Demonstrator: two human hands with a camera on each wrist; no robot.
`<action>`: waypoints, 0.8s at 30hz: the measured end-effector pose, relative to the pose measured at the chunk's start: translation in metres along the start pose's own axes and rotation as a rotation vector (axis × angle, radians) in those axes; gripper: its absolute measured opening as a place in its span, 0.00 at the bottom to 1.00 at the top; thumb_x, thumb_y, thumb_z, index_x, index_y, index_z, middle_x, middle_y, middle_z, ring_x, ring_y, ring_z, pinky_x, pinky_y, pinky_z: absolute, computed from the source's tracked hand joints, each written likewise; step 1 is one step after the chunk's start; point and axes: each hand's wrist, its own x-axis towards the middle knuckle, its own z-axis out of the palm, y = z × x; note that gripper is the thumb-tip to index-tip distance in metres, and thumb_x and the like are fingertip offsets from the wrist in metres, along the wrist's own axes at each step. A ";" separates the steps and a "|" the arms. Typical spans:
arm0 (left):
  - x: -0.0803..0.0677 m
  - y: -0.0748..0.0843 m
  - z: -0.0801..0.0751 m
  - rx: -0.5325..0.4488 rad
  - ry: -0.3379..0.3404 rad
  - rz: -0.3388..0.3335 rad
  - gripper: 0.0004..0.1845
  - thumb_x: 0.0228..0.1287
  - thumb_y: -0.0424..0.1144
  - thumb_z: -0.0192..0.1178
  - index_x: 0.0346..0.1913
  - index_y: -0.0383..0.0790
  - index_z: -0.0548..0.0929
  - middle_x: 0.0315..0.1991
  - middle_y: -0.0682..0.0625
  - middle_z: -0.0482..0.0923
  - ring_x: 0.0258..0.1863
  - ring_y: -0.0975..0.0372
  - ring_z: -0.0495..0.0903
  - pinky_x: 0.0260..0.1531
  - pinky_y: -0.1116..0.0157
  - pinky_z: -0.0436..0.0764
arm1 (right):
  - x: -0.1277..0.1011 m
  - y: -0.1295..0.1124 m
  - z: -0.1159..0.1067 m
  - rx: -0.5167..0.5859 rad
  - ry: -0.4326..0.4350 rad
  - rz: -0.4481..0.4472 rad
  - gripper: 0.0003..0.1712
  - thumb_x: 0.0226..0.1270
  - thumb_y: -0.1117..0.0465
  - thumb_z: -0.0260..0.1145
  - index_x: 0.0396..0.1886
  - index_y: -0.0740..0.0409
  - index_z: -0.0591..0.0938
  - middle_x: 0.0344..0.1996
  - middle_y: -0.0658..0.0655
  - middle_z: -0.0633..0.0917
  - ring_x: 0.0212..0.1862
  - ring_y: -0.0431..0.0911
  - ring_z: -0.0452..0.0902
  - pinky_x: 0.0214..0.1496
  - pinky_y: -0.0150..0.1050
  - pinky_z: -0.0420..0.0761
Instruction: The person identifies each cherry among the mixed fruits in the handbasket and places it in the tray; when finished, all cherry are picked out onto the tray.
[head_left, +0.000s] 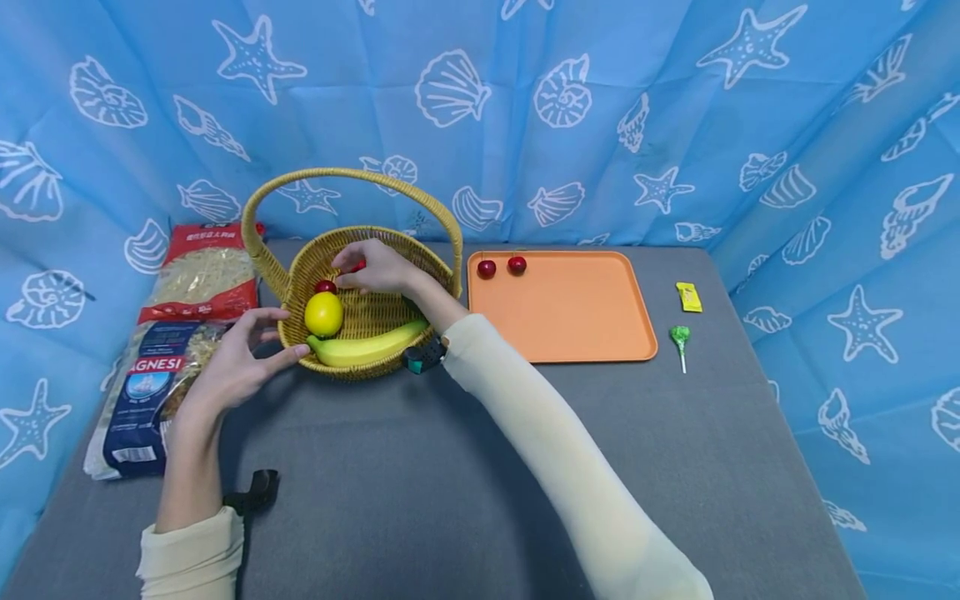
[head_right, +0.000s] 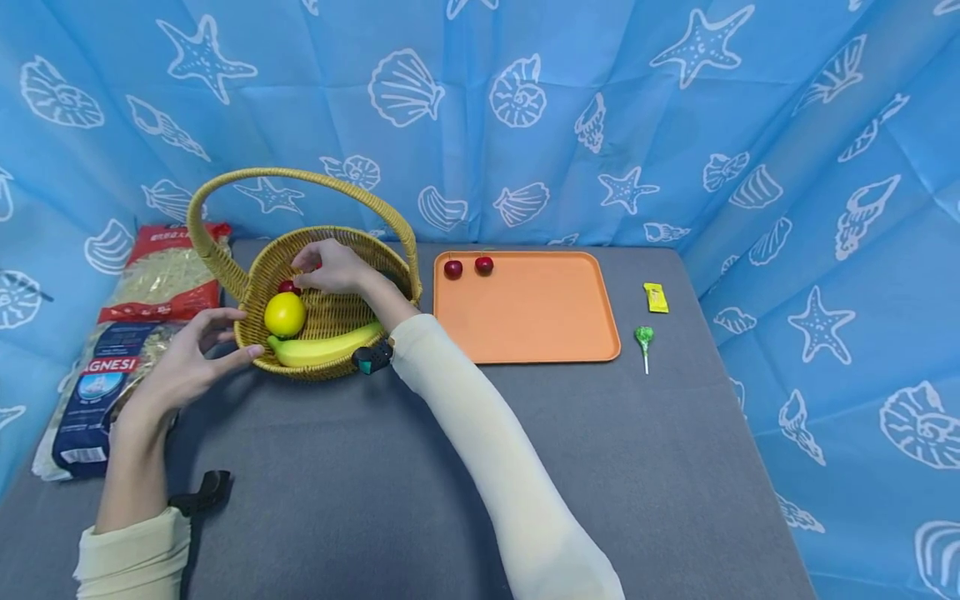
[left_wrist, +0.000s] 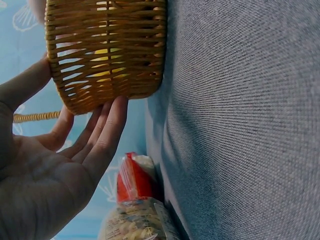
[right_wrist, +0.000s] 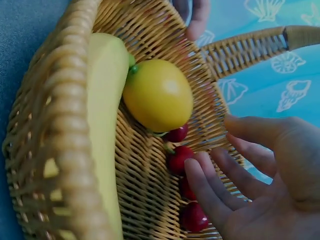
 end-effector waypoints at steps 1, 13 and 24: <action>0.000 0.000 0.000 0.001 -0.001 0.000 0.45 0.75 0.59 0.67 0.82 0.37 0.61 0.82 0.30 0.61 0.79 0.31 0.64 0.73 0.25 0.67 | 0.001 0.000 0.001 -0.004 -0.009 0.014 0.23 0.82 0.63 0.66 0.69 0.69 0.79 0.67 0.67 0.83 0.65 0.58 0.82 0.65 0.56 0.88; 0.000 0.000 -0.001 -0.004 -0.006 -0.011 0.45 0.76 0.59 0.67 0.82 0.37 0.61 0.83 0.30 0.59 0.79 0.31 0.62 0.73 0.24 0.65 | 0.011 0.002 0.011 -0.135 -0.080 0.142 0.28 0.86 0.62 0.59 0.81 0.60 0.72 0.80 0.59 0.74 0.75 0.52 0.76 0.73 0.44 0.83; 0.000 0.000 0.000 0.001 0.005 0.004 0.44 0.76 0.57 0.67 0.81 0.36 0.62 0.81 0.29 0.63 0.78 0.32 0.65 0.72 0.26 0.68 | 0.014 0.013 0.016 -0.197 -0.084 0.151 0.26 0.82 0.67 0.63 0.75 0.58 0.78 0.76 0.59 0.79 0.77 0.51 0.74 0.79 0.43 0.77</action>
